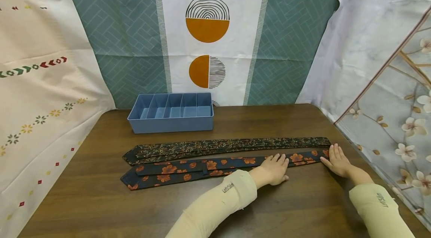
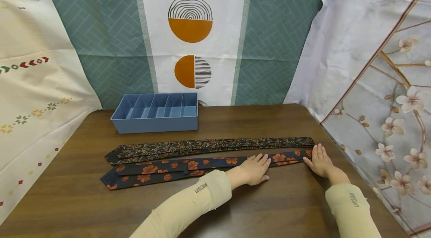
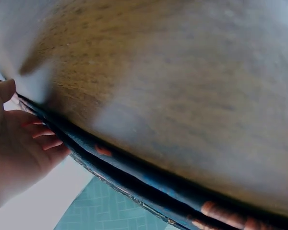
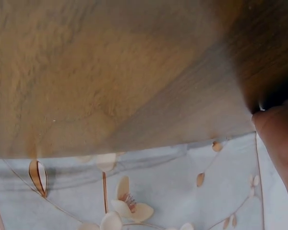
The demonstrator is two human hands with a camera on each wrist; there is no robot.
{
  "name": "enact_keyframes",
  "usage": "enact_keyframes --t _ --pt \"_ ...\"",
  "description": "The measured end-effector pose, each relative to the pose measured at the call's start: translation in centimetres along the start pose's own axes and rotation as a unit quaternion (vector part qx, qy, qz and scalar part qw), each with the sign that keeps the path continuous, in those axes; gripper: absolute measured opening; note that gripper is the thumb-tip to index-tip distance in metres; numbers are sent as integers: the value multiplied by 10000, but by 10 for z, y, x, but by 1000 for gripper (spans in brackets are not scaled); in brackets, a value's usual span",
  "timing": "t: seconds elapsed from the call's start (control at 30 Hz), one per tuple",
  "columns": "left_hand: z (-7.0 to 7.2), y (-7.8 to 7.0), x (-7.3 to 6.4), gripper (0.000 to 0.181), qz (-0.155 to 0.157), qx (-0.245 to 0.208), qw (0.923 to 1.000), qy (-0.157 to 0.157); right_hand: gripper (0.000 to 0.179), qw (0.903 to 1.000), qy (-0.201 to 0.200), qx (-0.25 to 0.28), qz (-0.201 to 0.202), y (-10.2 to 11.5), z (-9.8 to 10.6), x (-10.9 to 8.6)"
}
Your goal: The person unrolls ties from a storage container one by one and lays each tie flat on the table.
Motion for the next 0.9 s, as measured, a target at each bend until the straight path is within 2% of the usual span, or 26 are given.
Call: enact_keyframes --t 0.2,0.33,0.67,0.9 --pt "-2 4 -1 64 -14 -85 10000 32 93 9998 -182 -40 87 -2 0 4" --pt "-4 4 -1 64 -89 -21 10000 7 94 9999 -126 -21 -82 -6 -1 5" --pt "4 5 -2 60 -380 124 9989 -243 94 9998 -140 -13 -121 -12 3 7" --pt "5 18 -9 58 -369 32 9985 -396 92 9997 -109 -85 -185 -11 3 5"
Point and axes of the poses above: each hand's wrist, its own x-axis towards the middle knuckle, its own z-axis out of the back of the hand, y = z × x, the point moved 9 cm from there along x, towards the middle knuckle, and after that the axes turned 14 degrees about x, right-handed, at the moved point
